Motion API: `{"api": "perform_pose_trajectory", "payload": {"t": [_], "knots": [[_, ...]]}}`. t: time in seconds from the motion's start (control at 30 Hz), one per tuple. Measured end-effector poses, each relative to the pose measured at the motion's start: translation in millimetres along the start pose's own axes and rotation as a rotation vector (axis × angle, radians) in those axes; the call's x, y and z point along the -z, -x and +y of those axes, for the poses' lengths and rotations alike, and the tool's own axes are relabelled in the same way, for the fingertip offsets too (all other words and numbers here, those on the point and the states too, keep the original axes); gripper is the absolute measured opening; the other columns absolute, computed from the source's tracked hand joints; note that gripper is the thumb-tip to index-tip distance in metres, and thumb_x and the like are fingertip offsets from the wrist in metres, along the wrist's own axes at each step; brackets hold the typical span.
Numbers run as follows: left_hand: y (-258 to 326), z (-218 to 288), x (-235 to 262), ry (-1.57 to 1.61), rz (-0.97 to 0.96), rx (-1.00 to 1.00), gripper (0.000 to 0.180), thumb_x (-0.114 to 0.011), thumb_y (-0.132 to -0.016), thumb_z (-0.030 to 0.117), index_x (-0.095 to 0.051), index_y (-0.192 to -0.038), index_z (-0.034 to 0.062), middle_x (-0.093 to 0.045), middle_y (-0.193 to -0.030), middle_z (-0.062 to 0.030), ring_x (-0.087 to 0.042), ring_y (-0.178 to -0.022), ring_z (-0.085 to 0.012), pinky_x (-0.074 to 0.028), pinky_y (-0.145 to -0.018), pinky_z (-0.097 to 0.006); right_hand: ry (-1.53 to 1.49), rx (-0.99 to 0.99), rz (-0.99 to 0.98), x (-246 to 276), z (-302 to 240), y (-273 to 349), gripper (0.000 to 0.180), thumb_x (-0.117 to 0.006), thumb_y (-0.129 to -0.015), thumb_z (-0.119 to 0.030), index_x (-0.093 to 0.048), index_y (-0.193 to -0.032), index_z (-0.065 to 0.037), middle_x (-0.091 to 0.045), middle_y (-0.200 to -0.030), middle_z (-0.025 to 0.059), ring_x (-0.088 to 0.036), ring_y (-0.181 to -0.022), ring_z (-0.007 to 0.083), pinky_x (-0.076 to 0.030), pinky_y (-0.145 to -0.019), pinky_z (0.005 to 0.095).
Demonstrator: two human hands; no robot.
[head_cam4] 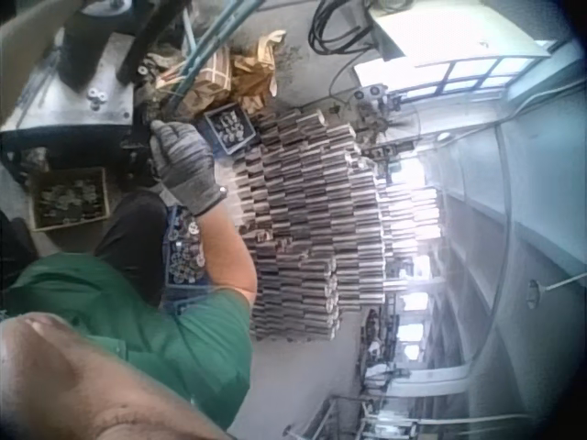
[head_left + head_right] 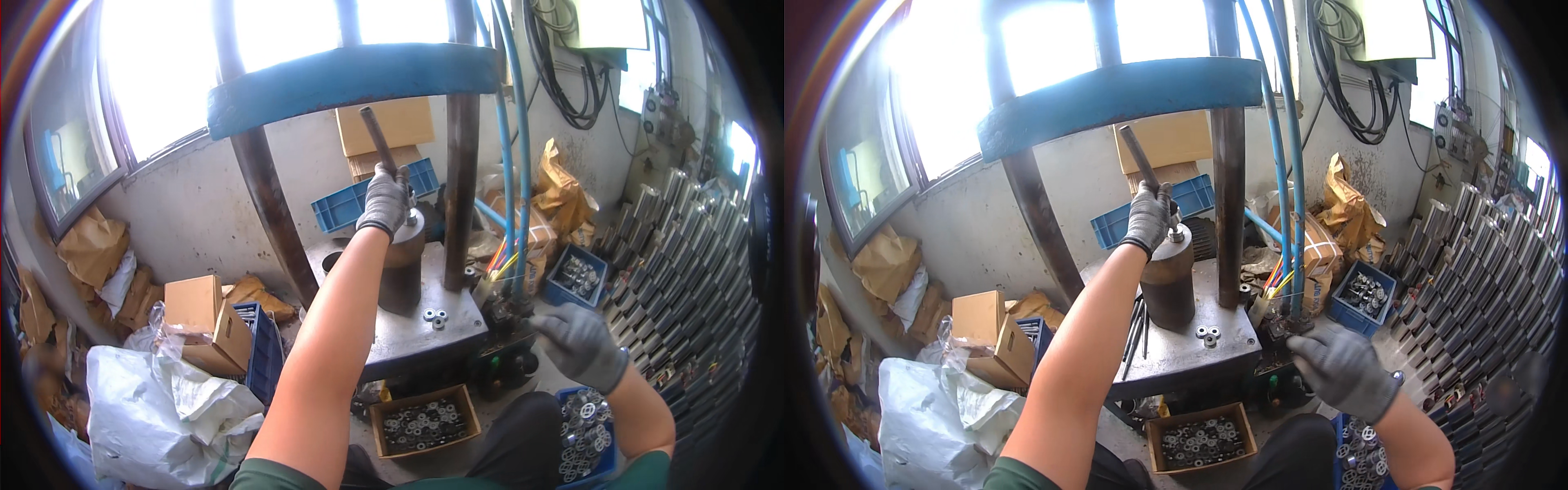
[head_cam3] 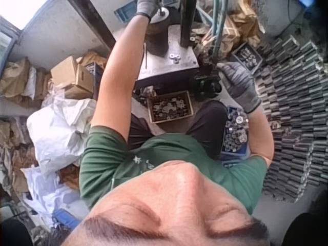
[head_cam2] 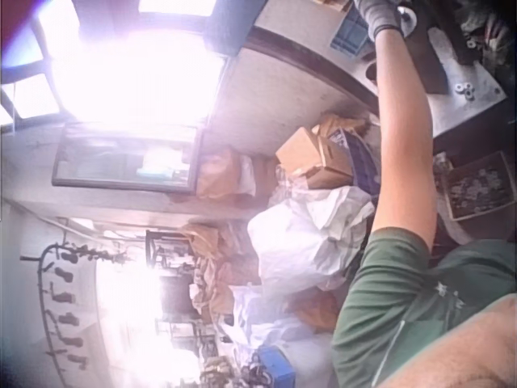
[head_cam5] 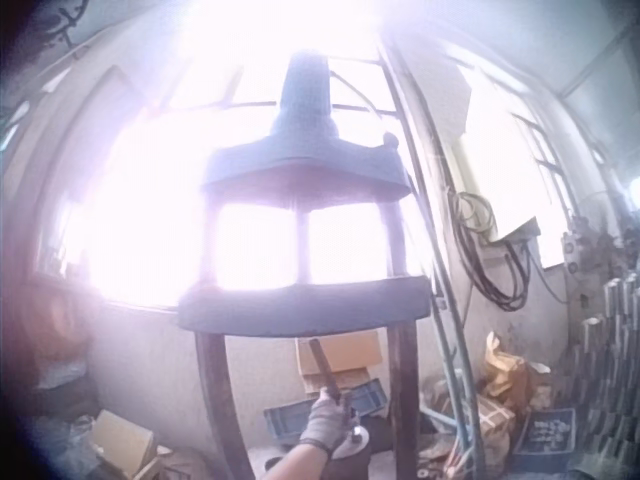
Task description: Operating a press machine to assemble or process metal components.
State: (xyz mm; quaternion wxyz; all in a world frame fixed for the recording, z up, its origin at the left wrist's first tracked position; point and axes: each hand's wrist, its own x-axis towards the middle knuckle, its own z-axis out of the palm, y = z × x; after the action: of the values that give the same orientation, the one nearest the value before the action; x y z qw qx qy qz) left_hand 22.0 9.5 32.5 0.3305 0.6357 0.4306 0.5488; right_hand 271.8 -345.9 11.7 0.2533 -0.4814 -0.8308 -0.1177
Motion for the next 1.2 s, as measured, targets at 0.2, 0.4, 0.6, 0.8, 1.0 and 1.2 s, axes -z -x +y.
{"api": "perform_pose_trajectory", "payload": {"t": [0.2, 0.4, 0.6, 0.8, 1.0, 1.2], "knots": [[-16.0, 7.3, -16.0, -0.223, -0.016, -0.021, 0.027, -0.060, -0.111, 0.029, -0.055, -0.119, 0.0047, -0.062, -0.073, -0.0057, -0.061, -0.060, -0.0165, -0.053, -0.055, -0.036, 0.327, -0.232, -0.418, 43.3, 47.4, 75.4, 0.019, -0.074, -0.086, -0.026, -0.076, -0.093, -0.009, -0.071, -0.089, 0.0136, -0.068, -0.087, 0.0359, -0.054, -0.080, 0.0505], [-15.6, 12.4, -18.5, -0.230, -0.061, -0.007, 0.030, -0.058, -0.111, 0.031, -0.056, -0.123, 0.0041, -0.065, -0.076, -0.0067, -0.064, -0.063, -0.0174, -0.056, -0.059, -0.036, 0.120, -0.180, 0.151, 15.5, 67.2, 83.9, 0.016, -0.077, -0.081, -0.010, -0.073, -0.096, -0.005, -0.069, -0.088, 0.0158, -0.068, -0.084, 0.0381, -0.055, -0.075, 0.0487], [-13.5, 20.2, -21.1, -0.308, -0.084, -0.040, 0.034, -0.058, -0.111, 0.034, -0.058, -0.128, 0.0039, -0.067, -0.078, -0.0082, -0.066, -0.067, -0.0184, -0.057, -0.063, -0.038, 0.209, -0.162, 0.196, 9.0, 62.8, 51.8, 0.021, -0.075, -0.079, -0.005, -0.072, -0.100, -0.004, -0.070, -0.091, 0.0170, -0.069, -0.086, 0.0386, -0.057, -0.076, 0.0478], [-19.1, 11.2, -17.5, -0.394, -0.028, -0.073, 0.036, -0.058, -0.111, 0.036, -0.058, -0.127, 0.0038, -0.069, -0.080, -0.0093, -0.069, -0.070, -0.0196, -0.057, -0.062, -0.038, 0.195, -0.290, -0.274, 19.7, 38.3, 72.0, 0.023, -0.070, -0.081, -0.013, -0.075, -0.103, -0.006, -0.073, -0.095, 0.0160, -0.072, -0.083, 0.0369, -0.058, -0.076, 0.0477], [-12.9, 21.5, -19.0, -0.377, -0.063, -0.032, 0.037, -0.057, -0.111, 0.038, -0.057, -0.127, 0.0040, -0.070, -0.082, -0.0097, -0.070, -0.072, -0.0197, -0.057, -0.063, -0.038, 0.113, -0.331, -0.600, 17.2, 55.8, 119.2, 0.029, -0.068, -0.086, -0.030, -0.081, -0.102, -0.009, -0.079, -0.097, 0.0142, -0.075, -0.089, 0.0339, -0.061, -0.082, 0.0438], [-10.1, 25.0, -16.9, -0.375, -0.069, -0.015, 0.037, -0.057, -0.111, 0.038, -0.057, -0.126, 0.0037, -0.070, -0.082, -0.0097, -0.071, -0.073, -0.0201, -0.058, -0.065, -0.039, 0.044, -0.407, -0.955, 8.9, 45.0, 146.4, 0.035, -0.063, -0.089, -0.042, -0.079, -0.094, -0.011, -0.077, -0.086, 0.0149, -0.075, -0.084, 0.0361, -0.060, -0.078, 0.0485]]}}
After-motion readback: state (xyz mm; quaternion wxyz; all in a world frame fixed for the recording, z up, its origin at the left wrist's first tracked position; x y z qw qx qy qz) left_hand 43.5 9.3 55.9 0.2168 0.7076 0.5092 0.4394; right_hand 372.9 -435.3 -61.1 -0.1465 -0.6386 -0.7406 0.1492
